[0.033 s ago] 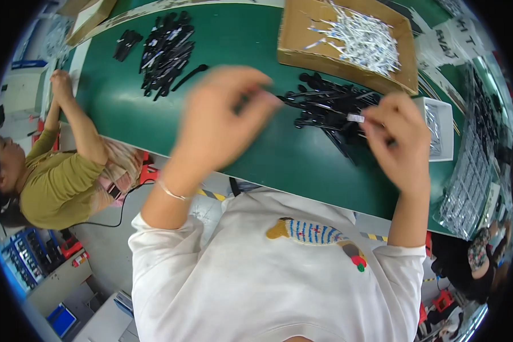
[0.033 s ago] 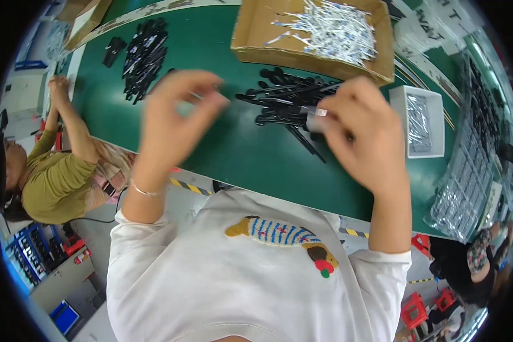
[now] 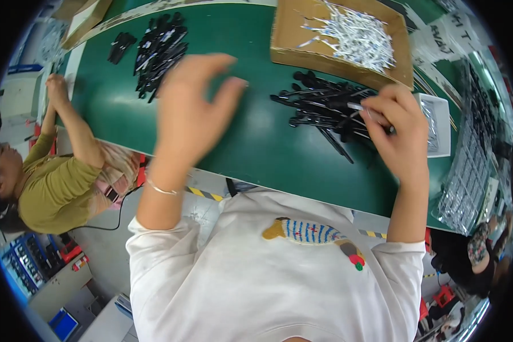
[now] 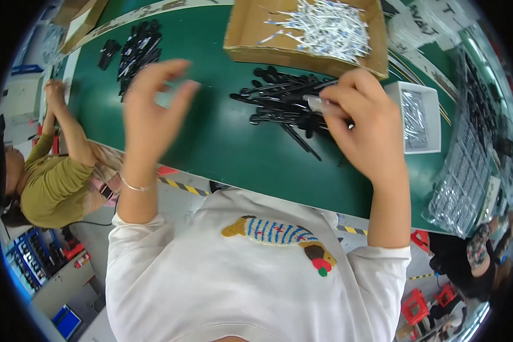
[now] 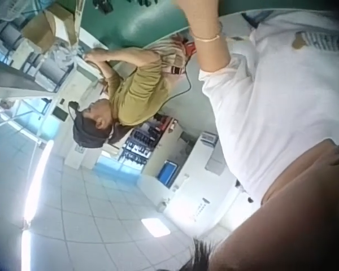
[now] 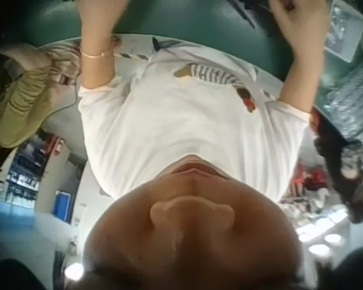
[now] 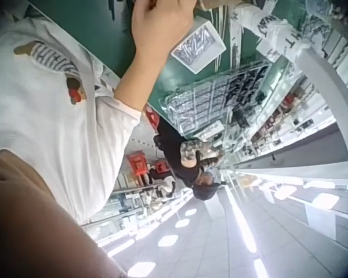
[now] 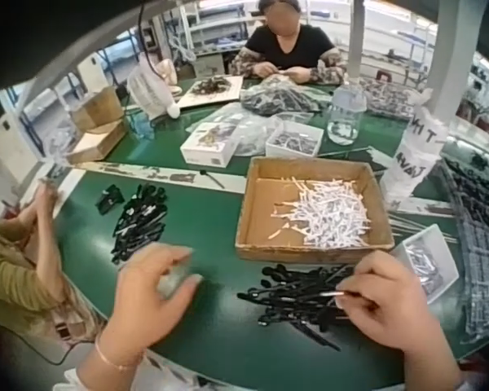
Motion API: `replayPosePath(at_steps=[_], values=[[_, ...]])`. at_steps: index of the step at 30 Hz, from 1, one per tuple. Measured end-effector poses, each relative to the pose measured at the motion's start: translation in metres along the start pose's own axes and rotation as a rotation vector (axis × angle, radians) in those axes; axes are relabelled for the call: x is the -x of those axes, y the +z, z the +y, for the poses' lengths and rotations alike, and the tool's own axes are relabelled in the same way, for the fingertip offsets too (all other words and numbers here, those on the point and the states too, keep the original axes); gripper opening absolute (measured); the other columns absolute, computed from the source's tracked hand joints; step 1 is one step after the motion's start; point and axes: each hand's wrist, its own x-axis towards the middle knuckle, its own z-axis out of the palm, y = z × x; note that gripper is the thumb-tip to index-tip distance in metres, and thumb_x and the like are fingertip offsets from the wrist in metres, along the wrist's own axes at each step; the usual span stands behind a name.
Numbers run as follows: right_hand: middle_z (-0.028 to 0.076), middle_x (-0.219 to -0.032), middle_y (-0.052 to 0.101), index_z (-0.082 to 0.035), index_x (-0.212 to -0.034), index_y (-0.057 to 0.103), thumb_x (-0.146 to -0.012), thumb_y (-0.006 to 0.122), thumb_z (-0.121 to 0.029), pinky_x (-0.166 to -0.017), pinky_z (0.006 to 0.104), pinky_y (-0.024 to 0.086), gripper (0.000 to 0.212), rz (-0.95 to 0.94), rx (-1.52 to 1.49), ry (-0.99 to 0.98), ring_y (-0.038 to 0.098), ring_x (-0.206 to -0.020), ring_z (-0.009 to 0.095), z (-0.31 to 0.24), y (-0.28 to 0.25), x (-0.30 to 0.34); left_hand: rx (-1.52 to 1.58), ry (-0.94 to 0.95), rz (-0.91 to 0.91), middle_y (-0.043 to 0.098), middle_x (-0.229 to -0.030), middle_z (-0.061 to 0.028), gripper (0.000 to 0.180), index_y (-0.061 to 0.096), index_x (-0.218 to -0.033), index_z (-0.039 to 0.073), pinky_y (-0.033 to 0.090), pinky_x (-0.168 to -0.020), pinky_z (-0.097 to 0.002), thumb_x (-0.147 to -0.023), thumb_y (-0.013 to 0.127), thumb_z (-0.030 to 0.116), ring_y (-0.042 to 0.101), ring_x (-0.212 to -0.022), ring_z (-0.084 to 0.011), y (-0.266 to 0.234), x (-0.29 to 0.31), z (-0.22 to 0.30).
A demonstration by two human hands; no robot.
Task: The person assembles small black components by inserting a thin white strip into each one using tweezers.
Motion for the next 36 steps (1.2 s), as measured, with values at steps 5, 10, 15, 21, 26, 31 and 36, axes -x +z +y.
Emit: replayPosePath(at_steps=[5,10,15,21,26,31,36], values=[[0.007,-0.079,0.055,-0.002,-0.085,0.065,-0.071,0.069,-0.005,-0.057,0.031,0.046,0.015,-0.031,0.13,-0.024,0.058,-0.064,0.022,0.015,0.002,-0.007,-0.358,0.018,-0.087,0.062,-0.103,-0.0131,0.033,0.06,-0.11,0.004,0.048,-0.075,-0.0313,-0.076,0.063,0.002,0.06,-0.085,-0.0279,-0.01,-0.002,-0.06],[0.007,-0.073,0.057,0.0,-0.083,0.064,-0.073,0.068,-0.004,-0.057,0.0281,0.045,0.011,0.166,0.066,0.007,0.057,-0.063,0.02,0.013,-0.011,-0.008,-0.076,-0.12,-0.129,0.065,-0.091,-0.0097,0.021,0.061,-0.1,0.0,0.05,-0.069,-0.0273,-0.08,0.061,0.0,0.063,-0.074,-0.019,-0.004,-0.007,-0.042],[-0.002,-0.076,0.061,-0.007,-0.101,0.065,-0.068,0.075,-0.007,-0.044,0.0179,0.024,0.034,0.122,-0.474,0.209,0.027,-0.05,0.001,-0.012,0.008,0.002,1.207,-0.018,-0.158,0.063,-0.093,-0.0154,0.021,0.054,-0.101,-0.005,0.054,-0.072,-0.0261,-0.081,0.058,-0.009,0.064,-0.079,-0.016,0.012,-0.023,0.015],[0.001,-0.077,0.066,-0.002,-0.092,0.064,-0.074,0.069,0.002,-0.043,0.014,0.031,0.019,0.314,-0.685,0.089,0.043,-0.051,-0.002,-0.02,0.015,0.01,1.619,-0.112,-0.333,0.061,-0.095,-0.0165,0.019,0.05,-0.096,-0.002,0.056,-0.072,-0.0294,-0.08,0.056,-0.01,0.064,-0.08,-0.0211,0.052,-0.028,0.073],[0.009,-0.078,0.067,0.002,-0.09,0.066,-0.072,0.069,0.005,-0.056,0.0239,0.05,0.019,0.243,-0.218,-0.119,0.064,-0.069,0.016,-0.015,-0.01,0.007,1.247,0.131,-0.243,0.061,-0.092,-0.0153,0.02,0.053,-0.094,-0.005,0.056,-0.072,-0.0303,-0.077,0.057,-0.015,0.064,-0.084,-0.0231,0.054,-0.026,0.074],[0.012,-0.081,0.067,0.005,-0.084,0.066,-0.066,0.071,0.006,-0.059,0.0254,0.051,0.019,0.352,-0.671,0.089,0.065,-0.073,0.019,-0.023,-0.002,0.007,0.938,0.246,-0.145,0.061,-0.09,-0.0124,0.02,0.059,-0.091,-0.006,0.056,-0.07,-0.0267,-0.073,0.062,-0.015,0.064,-0.086,-0.0203,0.053,-0.02,0.073],[0.012,-0.077,0.065,0.004,-0.084,0.066,-0.066,0.068,0.01,-0.061,0.0262,0.049,0.019,0.269,-0.499,-0.009,0.063,-0.072,0.02,-0.014,-0.004,0.005,0.931,0.189,-0.162,0.064,-0.093,-0.0137,0.022,0.062,-0.094,-0.007,0.055,-0.07,-0.0252,-0.073,0.064,-0.014,0.065,-0.084,-0.0186,0.051,-0.017,0.075]])
